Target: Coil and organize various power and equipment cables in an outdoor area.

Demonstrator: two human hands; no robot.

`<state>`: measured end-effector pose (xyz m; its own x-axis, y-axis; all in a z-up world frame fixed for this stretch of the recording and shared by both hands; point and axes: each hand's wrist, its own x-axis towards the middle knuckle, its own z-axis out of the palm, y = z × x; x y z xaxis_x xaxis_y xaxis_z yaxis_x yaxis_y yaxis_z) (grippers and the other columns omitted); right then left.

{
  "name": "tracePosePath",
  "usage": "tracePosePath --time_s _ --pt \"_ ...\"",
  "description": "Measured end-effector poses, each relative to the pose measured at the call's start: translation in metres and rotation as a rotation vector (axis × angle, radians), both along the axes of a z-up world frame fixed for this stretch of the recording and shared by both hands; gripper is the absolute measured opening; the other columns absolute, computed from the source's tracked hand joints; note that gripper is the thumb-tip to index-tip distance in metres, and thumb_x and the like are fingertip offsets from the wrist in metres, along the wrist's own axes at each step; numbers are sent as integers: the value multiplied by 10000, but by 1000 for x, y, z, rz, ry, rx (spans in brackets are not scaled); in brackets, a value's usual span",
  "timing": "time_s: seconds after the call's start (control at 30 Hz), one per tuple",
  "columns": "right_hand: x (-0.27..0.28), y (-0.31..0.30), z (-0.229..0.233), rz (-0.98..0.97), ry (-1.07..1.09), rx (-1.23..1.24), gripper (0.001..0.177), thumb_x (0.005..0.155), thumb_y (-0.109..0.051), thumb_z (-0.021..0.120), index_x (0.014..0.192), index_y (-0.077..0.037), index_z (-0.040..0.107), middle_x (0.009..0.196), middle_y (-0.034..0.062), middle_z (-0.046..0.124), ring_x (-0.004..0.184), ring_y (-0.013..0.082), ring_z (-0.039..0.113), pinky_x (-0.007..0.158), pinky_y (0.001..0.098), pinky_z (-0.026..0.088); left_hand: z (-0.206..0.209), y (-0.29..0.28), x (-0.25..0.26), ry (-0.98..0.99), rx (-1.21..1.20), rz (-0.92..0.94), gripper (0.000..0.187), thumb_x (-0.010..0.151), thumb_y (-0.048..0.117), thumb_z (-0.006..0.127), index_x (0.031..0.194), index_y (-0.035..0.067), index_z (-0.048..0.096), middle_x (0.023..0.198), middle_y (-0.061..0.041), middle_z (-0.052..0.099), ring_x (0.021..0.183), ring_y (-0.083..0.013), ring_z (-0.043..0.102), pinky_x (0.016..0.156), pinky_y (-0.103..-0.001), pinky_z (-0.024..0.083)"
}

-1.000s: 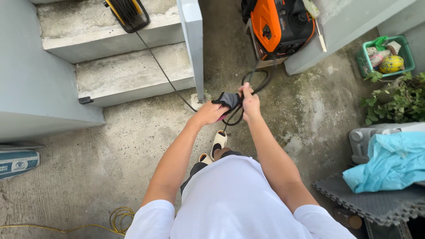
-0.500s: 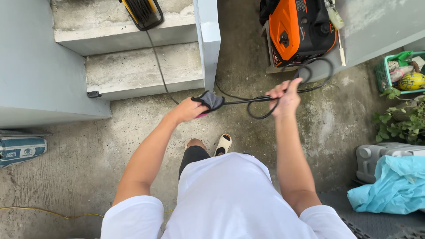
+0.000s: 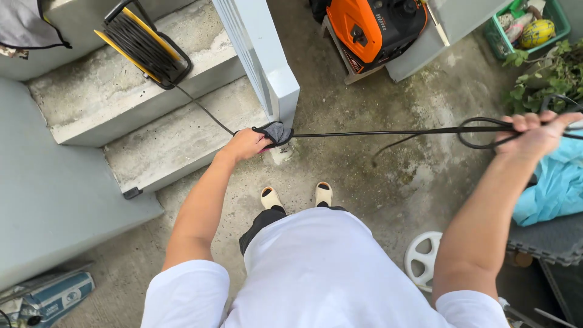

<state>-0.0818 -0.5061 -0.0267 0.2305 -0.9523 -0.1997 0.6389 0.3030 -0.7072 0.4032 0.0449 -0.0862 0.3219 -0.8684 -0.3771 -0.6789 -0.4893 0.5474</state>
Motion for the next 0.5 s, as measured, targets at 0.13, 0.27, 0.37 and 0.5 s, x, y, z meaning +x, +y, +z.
tracePosePath --time_s 0.13,0.27,0.37,0.5 --pt "-16 48 -8 -170 17 -8 526 982 -648 589 855 -141 528 612 0 346 521 192 348 522 384 395 -33 9 9 50 15 22 435 987 487 565 948 105 768 862 -175 712 828 -384 677 771 -471 533" --pt "44 136 -9 -169 472 -123 466 1050 -532 661 807 -154 538 609 -31 425 510 125 401 529 347 476 -7 -9 -6 124 -21 22 416 961 476 530 910 147 780 770 -158 721 747 -349 697 738 -449 532" --pt "127 217 22 121 930 -101 299 989 -356 748 832 -155 592 683 -41 543 573 83 487 552 263 491 9 -20 -21 75 -123 12 401 951 447 580 875 97 761 769 -195 687 739 -398 649 702 -478 505" --pt "178 265 -17 625 1147 -308 177 814 -142 825 934 -105 701 834 -32 702 763 87 629 727 199 511 24 -60 -43 121 -239 10 413 957 439 595 844 69 738 778 -179 698 735 -379 665 683 -461 503"
